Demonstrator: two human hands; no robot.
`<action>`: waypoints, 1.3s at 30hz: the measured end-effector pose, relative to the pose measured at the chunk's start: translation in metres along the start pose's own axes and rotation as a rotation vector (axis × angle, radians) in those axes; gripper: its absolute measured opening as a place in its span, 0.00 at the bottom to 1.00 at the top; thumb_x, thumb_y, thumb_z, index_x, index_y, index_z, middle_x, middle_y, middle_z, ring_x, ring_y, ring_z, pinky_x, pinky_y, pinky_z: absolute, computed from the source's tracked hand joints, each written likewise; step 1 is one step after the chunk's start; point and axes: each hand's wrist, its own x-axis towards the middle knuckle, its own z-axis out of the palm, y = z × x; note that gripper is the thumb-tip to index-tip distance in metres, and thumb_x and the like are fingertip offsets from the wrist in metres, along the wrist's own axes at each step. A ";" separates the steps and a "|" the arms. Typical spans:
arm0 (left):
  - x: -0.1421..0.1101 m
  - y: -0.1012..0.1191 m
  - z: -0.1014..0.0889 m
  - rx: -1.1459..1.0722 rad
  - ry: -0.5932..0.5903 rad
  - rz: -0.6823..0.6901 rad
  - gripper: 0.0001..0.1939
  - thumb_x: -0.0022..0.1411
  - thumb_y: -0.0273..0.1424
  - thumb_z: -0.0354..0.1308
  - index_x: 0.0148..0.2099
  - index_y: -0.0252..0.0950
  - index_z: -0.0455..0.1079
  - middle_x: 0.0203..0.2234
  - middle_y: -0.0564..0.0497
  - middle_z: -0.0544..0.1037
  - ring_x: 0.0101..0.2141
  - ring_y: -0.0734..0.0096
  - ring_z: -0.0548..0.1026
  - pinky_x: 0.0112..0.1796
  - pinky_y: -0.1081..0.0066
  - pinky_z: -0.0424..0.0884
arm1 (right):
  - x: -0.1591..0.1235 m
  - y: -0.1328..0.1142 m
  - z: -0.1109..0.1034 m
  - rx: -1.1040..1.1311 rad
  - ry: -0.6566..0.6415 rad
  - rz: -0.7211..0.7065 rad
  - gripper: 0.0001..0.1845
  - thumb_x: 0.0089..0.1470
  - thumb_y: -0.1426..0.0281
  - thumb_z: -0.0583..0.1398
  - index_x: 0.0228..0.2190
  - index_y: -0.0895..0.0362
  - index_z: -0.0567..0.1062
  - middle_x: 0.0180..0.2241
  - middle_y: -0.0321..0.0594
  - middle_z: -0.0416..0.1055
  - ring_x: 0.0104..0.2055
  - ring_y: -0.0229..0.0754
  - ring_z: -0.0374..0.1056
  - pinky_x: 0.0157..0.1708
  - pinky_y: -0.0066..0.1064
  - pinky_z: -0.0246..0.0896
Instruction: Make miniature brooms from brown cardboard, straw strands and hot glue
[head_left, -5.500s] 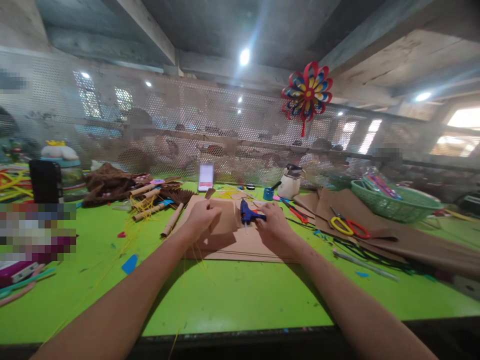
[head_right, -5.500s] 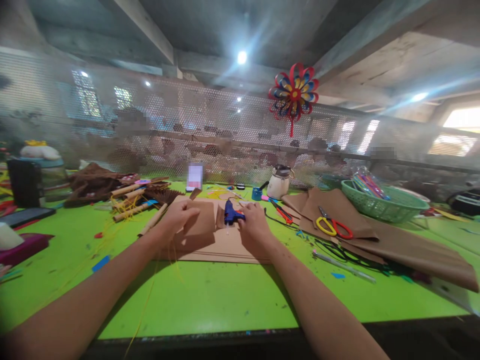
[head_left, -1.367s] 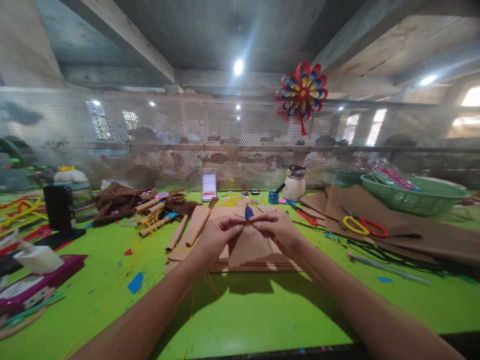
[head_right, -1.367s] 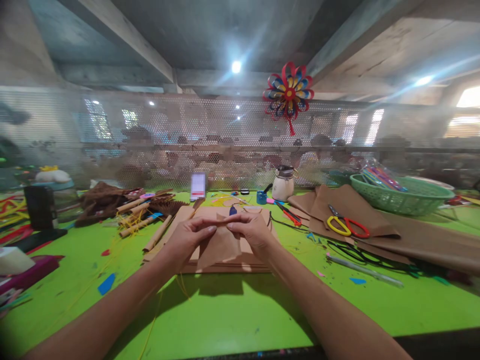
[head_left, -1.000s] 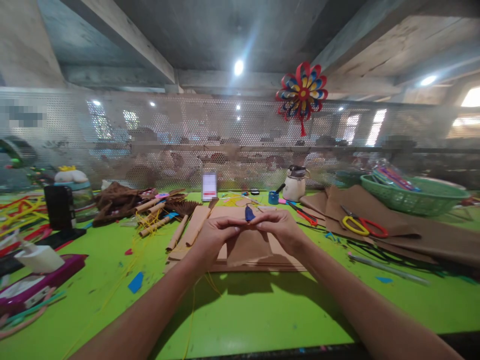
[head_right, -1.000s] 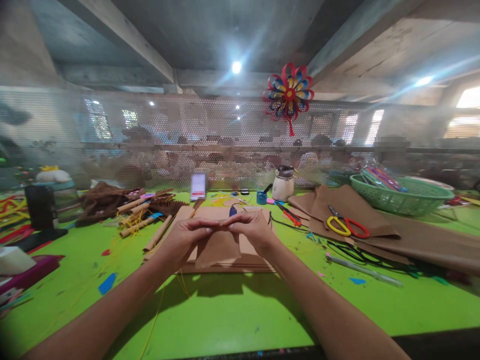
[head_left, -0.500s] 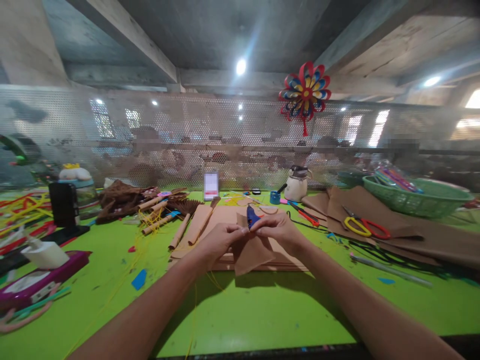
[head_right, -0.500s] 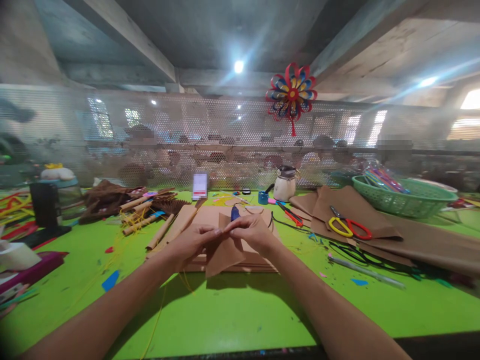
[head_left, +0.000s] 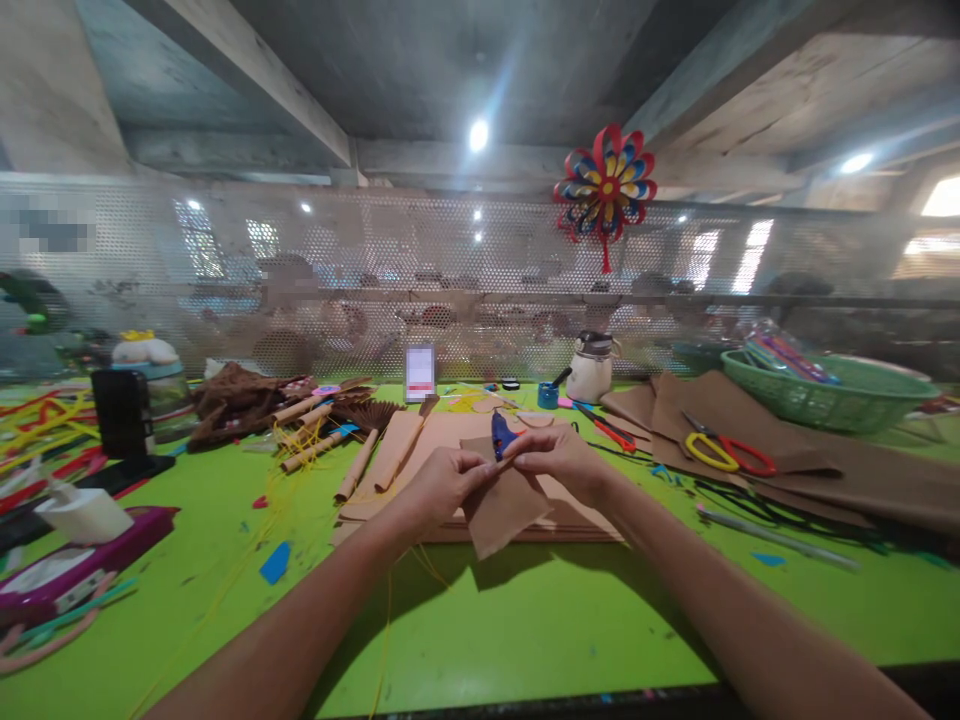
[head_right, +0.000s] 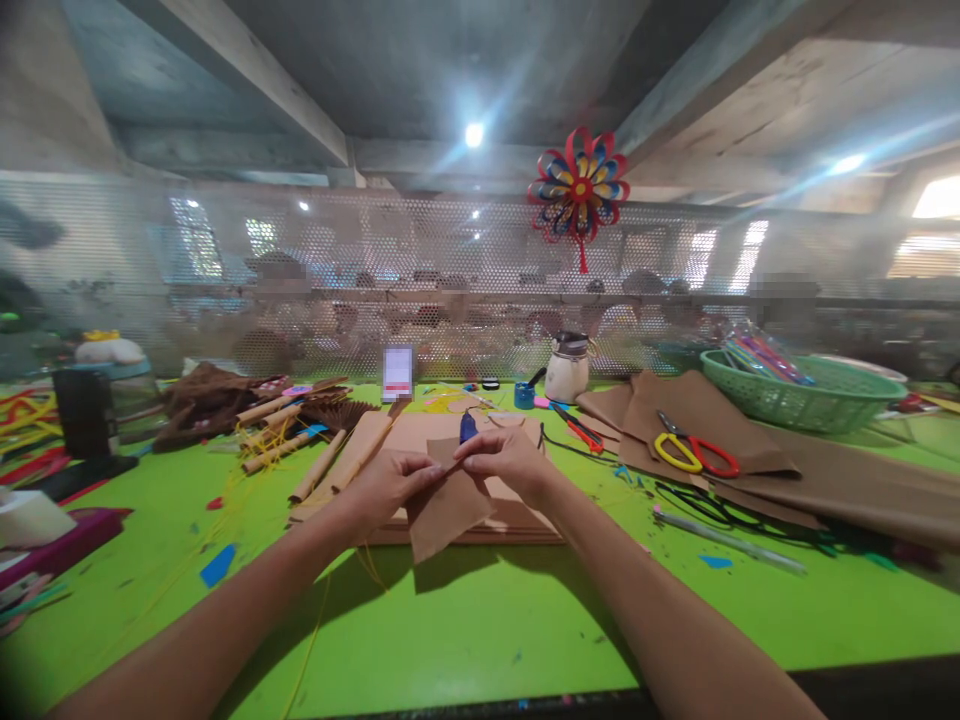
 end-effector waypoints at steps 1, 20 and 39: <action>0.000 -0.001 0.000 0.006 0.002 0.000 0.21 0.53 0.46 0.54 0.29 0.30 0.71 0.20 0.53 0.69 0.22 0.74 0.61 0.25 0.72 0.55 | 0.000 0.000 -0.001 0.007 -0.001 0.014 0.10 0.36 0.70 0.66 0.27 0.59 0.80 0.22 0.36 0.72 0.24 0.34 0.62 0.28 0.28 0.57; -0.005 0.006 0.003 0.001 -0.059 0.069 0.19 0.58 0.44 0.49 0.29 0.33 0.66 0.21 0.54 0.65 0.22 0.75 0.60 0.24 0.74 0.55 | -0.005 -0.012 -0.009 0.262 -0.050 0.049 0.10 0.42 0.69 0.62 0.30 0.59 0.79 0.26 0.38 0.72 0.27 0.35 0.64 0.28 0.26 0.58; -0.002 0.003 0.012 0.228 0.081 0.210 0.16 0.59 0.41 0.50 0.34 0.33 0.70 0.28 0.49 0.74 0.29 0.69 0.67 0.29 0.72 0.60 | -0.004 -0.006 0.013 -0.110 0.056 0.010 0.18 0.37 0.59 0.67 0.19 0.61 0.72 0.19 0.33 0.65 0.22 0.32 0.56 0.24 0.25 0.49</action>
